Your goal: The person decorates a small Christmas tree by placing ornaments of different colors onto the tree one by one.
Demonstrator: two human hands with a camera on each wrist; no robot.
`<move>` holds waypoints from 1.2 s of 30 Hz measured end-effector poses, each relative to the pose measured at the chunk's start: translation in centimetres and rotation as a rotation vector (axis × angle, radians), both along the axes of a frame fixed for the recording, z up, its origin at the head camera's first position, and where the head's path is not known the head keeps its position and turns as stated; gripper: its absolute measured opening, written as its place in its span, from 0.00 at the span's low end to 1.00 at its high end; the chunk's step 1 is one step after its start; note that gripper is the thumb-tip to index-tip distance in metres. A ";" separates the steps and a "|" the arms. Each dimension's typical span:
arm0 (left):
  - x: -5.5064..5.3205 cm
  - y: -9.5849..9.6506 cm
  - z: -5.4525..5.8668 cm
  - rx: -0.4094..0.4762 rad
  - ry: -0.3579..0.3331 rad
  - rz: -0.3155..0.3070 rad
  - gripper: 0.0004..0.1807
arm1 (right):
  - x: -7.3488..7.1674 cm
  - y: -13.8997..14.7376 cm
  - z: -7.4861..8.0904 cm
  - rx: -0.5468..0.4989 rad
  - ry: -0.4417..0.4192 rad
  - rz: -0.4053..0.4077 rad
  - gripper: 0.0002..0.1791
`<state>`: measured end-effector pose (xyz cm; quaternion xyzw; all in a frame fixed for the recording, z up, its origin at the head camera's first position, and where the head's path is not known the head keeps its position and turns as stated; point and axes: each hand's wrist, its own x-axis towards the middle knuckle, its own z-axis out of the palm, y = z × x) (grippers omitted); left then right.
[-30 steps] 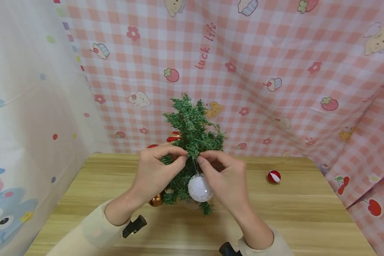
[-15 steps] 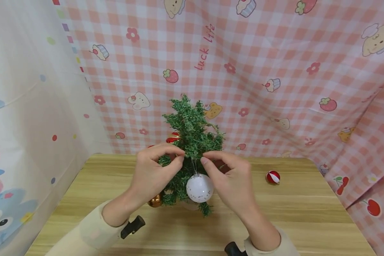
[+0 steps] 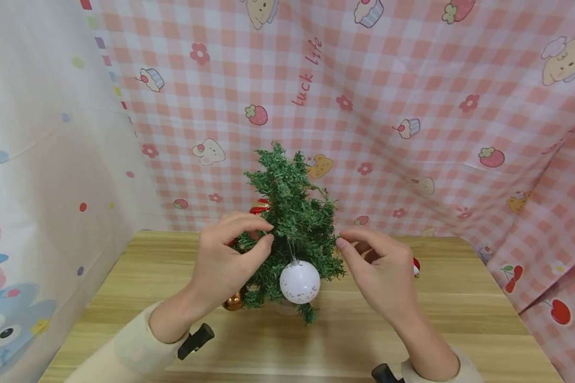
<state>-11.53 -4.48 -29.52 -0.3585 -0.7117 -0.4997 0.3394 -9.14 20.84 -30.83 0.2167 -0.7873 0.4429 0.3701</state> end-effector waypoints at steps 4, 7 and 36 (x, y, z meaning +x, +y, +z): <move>0.4 -0.4 -0.6 -0.024 -0.023 0.010 0.08 | -0.2 1.6 -1.2 0.034 -0.036 -0.059 0.12; 0.7 -0.7 -1.2 -0.051 -0.035 0.002 0.08 | -0.4 2.7 -2.1 0.063 -0.061 -0.092 0.12; 1.1 -1.2 -3.6 -0.242 -0.059 -0.064 0.08 | -4.6 12.2 -10.1 0.460 -0.310 -0.207 0.34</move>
